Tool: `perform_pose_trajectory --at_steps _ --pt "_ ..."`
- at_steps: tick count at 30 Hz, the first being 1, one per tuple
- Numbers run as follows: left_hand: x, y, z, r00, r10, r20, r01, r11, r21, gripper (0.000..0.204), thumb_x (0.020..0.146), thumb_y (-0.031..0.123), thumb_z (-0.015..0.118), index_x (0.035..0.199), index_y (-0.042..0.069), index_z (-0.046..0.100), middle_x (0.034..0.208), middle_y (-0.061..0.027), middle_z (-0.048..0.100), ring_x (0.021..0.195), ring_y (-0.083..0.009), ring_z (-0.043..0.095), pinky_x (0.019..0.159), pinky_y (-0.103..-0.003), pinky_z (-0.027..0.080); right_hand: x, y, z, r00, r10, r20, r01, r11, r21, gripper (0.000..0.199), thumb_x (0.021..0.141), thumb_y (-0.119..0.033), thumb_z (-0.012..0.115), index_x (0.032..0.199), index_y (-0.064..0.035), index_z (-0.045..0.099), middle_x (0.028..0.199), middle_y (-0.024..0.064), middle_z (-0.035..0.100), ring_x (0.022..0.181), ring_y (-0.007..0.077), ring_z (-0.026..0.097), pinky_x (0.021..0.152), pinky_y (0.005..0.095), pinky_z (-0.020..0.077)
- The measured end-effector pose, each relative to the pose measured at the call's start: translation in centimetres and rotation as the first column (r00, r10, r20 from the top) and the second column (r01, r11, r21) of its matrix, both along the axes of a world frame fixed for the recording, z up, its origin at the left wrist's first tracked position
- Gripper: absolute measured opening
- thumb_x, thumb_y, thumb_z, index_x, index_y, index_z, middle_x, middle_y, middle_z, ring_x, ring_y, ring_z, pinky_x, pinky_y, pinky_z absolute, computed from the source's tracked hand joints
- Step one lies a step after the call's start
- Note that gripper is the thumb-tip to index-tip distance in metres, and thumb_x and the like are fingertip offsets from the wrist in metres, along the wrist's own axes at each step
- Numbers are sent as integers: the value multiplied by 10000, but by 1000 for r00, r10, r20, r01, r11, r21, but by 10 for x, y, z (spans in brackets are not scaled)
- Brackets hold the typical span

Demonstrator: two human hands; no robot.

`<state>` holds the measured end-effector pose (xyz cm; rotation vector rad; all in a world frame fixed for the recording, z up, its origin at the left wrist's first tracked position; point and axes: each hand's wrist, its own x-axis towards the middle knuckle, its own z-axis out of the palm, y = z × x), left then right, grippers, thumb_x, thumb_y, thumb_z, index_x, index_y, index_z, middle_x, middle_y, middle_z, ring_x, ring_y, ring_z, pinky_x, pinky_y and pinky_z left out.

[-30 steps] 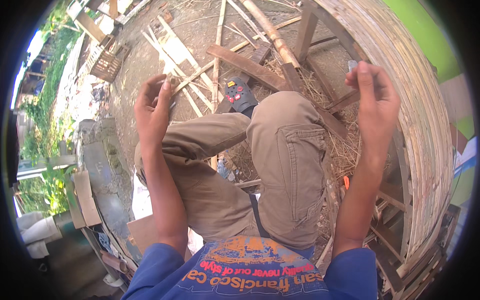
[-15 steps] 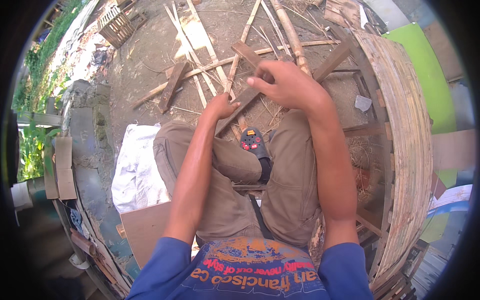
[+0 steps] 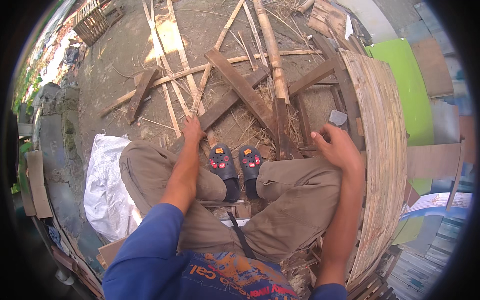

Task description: The person sits on the ground and uses a hand saw to cut a wooden plank. They position the plank, saw through it, and handle the resulting pieces.

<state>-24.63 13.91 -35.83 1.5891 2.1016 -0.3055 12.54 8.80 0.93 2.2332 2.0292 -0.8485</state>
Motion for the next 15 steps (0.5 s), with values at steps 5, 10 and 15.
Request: perform_pose_trajectory --at_steps 5,10,15 --pt "-17 8 -6 980 -186 73 179 980 92 798 683 232 821 1365 58 447 1381 -154 489 1269 -312 543 962 -501 549 -4 13 5 998 11 -61 -12 1000 -11 364 956 -315 669 944 49 657 801 223 668 728 336 642 680 436 486" --pt "-54 48 19 989 -84 118 76 995 69 683 684 207 777 1275 52 472 1202 -202 655 1106 -359 660 945 -504 523 -18 14 1 983 161 -83 -156 986 64 331 990 -276 646 911 44 619 688 128 641 620 191 617 601 358 479" --pt "-81 113 112 942 -326 -77 334 920 203 713 680 255 789 1267 17 463 1117 -216 687 1060 -362 679 899 -499 527 -5 5 7 989 144 -27 -143 988 61 345 977 -304 649 912 35 637 716 168 661 660 273 642 630 401 479"
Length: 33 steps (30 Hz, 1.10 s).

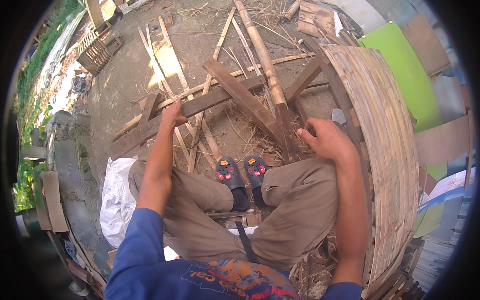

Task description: The person sits on the ground and uses a hand saw to cut a wooden plank. They position the plank, saw through it, and handle the resulting pieces.

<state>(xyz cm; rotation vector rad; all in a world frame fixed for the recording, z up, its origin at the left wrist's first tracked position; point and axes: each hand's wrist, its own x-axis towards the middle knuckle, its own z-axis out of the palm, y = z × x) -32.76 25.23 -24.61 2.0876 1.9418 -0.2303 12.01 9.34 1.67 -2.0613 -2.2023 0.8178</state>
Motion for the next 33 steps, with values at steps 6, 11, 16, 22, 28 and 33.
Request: perform_pose_trajectory --at_steps 6,11,16,22,28,33 --pt "-42 51 132 823 -362 -437 463 874 146 704 652 235 815 1258 66 499 983 -126 696 938 -317 708 800 -458 537 11 -9 -4 1000 -15 -24 16 997 72 340 962 -310 656 909 25 657 754 206 675 727 350 669 675 436 502" --pt "-70 55 258 540 -359 -761 600 798 49 516 744 150 746 1224 93 566 1174 -67 645 1153 -213 615 954 -445 476 -4 -15 10 1000 -12 11 11 997 74 350 943 -326 667 921 23 675 901 249 698 882 407 673 775 468 514" --pt "-80 17 384 453 -246 -857 651 748 130 512 662 56 729 1159 73 605 1124 -60 636 1137 -200 591 1000 -386 430 -2 -25 13 997 46 -69 -27 968 250 332 922 -308 709 943 15 634 834 213 675 781 369 646 696 454 487" --pt "-44 -36 455 596 -450 -665 745 619 248 438 575 18 689 1004 66 612 990 -85 635 1037 -270 616 918 -389 470 -18 -18 29 981 160 -113 -100 904 415 637 847 -461 780 1259 -45 529 1196 188 611 1063 333 611 886 430 502" --pt "61 -57 422 585 -673 -453 804 554 215 544 560 56 713 1099 100 648 996 -98 677 1018 -322 645 866 -434 519 15 -60 13 986 145 -86 -94 895 436 844 807 -519 791 1400 -30 443 1401 219 499 1303 371 511 1087 444 444" --pt "152 -40 325 443 -878 -181 894 418 161 627 568 103 758 1184 136 644 1080 -74 688 1089 -287 646 985 -425 472 50 -133 -121 1000 22 -5 -16 827 561 973 714 -452 861 1469 -56 391 1429 222 500 1320 375 503 1182 484 314"
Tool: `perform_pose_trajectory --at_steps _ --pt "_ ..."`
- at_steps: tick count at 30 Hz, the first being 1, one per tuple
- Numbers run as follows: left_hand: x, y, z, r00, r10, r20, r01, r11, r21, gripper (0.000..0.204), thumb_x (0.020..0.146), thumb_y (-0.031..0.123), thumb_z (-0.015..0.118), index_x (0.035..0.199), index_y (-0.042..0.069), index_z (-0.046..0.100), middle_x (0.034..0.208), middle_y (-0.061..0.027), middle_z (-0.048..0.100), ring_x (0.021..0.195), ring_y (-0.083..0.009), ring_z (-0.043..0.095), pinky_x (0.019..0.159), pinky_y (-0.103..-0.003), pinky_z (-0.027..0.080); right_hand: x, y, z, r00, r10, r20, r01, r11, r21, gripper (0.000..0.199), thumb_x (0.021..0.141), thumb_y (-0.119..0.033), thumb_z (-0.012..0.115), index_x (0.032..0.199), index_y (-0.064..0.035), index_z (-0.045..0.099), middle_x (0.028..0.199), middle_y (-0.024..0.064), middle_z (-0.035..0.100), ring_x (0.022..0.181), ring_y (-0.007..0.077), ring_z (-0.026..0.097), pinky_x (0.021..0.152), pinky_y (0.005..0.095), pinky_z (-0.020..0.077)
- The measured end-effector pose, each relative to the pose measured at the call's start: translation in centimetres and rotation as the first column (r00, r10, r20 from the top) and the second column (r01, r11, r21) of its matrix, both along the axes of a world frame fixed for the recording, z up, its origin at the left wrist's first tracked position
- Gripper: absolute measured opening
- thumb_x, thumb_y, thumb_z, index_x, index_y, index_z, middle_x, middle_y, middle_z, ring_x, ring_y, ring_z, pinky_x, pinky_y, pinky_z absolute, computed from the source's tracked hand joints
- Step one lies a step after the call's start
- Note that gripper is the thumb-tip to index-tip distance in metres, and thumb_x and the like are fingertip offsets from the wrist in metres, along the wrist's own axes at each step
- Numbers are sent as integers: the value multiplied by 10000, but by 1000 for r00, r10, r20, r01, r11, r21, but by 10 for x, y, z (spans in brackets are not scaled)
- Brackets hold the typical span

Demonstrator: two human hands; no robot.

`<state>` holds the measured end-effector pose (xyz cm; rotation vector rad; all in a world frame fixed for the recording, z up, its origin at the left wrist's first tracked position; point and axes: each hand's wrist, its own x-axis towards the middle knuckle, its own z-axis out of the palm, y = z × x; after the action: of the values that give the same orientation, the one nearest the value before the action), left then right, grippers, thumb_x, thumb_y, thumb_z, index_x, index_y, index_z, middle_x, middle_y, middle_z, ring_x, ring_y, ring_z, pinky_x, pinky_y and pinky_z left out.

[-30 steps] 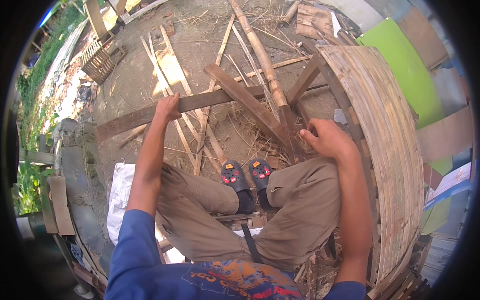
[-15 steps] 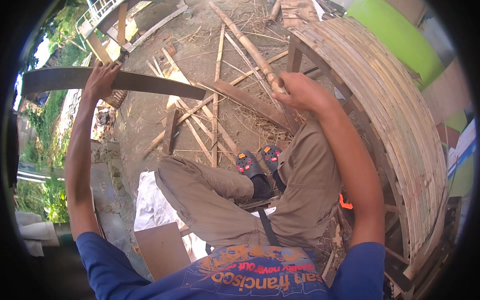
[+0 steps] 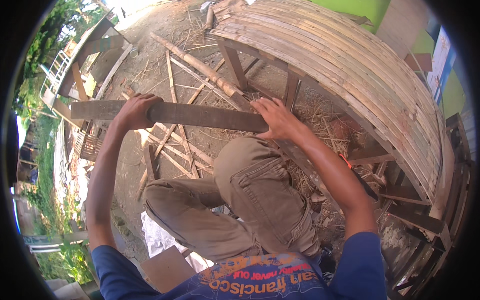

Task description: The person sits on the ground and uses a hand saw to cut a wooden plank. They position the plank, saw through it, and handle the resulting pieces.

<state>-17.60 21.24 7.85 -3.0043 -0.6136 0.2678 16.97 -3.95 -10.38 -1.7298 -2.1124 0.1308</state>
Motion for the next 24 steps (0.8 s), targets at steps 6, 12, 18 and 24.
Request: perform_pose_trajectory --at_steps 6,12,18,24 --pt "135 -10 -148 938 -345 -22 339 929 -150 619 624 128 752 1228 110 617 1113 -67 670 1109 -243 632 1024 -395 430 4 -134 -106 833 -500 -238 379 828 -413 872 679 -289 871 1411 -73 447 1295 206 574 1218 415 548 1029 487 452" --pt "225 -72 -291 870 -492 -16 465 832 -303 590 698 110 713 1279 128 611 1248 -61 662 1236 -223 579 1090 -394 380 -19 -246 -146 668 -739 -86 569 581 -582 879 662 -252 874 1403 -58 444 1396 193 510 1290 397 505 1066 487 433" --pt "261 -120 -348 858 -514 -6 467 786 -405 601 745 102 686 1332 138 565 1341 -65 590 1300 -231 509 1158 -445 319 -12 -300 -190 602 -799 0 634 478 -608 888 656 -229 875 1411 -64 438 1536 171 408 1423 362 391 1180 488 321" --pt "229 -147 -367 904 -317 287 386 893 -229 569 849 111 619 1406 127 506 1586 -117 338 1463 -278 336 1245 -500 182 4 -314 -210 621 -783 43 638 473 -608 911 677 -234 858 1449 -64 406 1538 177 404 1439 352 371 1206 462 299"
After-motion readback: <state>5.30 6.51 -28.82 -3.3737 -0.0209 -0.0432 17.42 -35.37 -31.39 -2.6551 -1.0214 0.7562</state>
